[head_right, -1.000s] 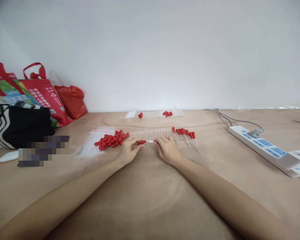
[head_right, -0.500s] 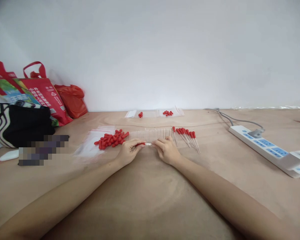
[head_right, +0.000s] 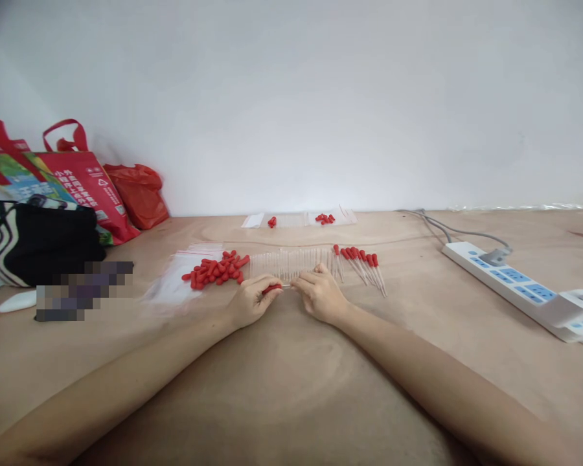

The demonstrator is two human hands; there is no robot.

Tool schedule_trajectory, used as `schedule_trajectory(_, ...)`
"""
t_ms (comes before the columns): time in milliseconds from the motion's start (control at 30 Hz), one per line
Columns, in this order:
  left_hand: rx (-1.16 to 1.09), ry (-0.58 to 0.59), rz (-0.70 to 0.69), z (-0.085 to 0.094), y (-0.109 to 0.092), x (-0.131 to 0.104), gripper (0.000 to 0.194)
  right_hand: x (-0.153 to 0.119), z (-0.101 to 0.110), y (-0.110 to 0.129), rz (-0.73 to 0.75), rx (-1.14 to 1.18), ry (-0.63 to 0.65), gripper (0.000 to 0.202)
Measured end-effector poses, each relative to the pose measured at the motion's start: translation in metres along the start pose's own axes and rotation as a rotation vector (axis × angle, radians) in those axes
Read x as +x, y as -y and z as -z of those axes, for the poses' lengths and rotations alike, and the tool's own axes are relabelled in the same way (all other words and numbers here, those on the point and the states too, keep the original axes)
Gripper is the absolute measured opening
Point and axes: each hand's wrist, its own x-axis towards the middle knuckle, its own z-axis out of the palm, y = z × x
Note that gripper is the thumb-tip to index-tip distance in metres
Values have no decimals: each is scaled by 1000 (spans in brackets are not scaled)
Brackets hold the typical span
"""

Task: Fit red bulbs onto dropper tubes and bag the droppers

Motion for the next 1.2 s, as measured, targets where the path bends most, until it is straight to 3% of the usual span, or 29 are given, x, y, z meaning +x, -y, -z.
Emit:
schedule_trajectory(333,-38,24,-1,1,2,1,19,5,0,4,-65,59,137,26)
schedule_trajectory(533,58,-38,53,8,12,2,20,16,9,1,-97,-129,230,22)
schedule_trajectory(633,303,-88,134,15,16,0,32,17,16,-16,-269,-138,206,22)
schedule_trajectory(767,594,-82,260,24,20,-6,29,11,25,-53,-774,-135,84,23)
schedule_trajectory(867,716,-25,325,28,21,-9,25,1,27,-75,-1001,-159,70,25)
schedule_trajectory(967,789,19,360,31,20,-10,25,-7,23,-84,-1060,-181,113,23)
schedule_trajectory(1200,865,52,374,35,22,-16,27,-10,17,-84,-1024,-250,182,19)
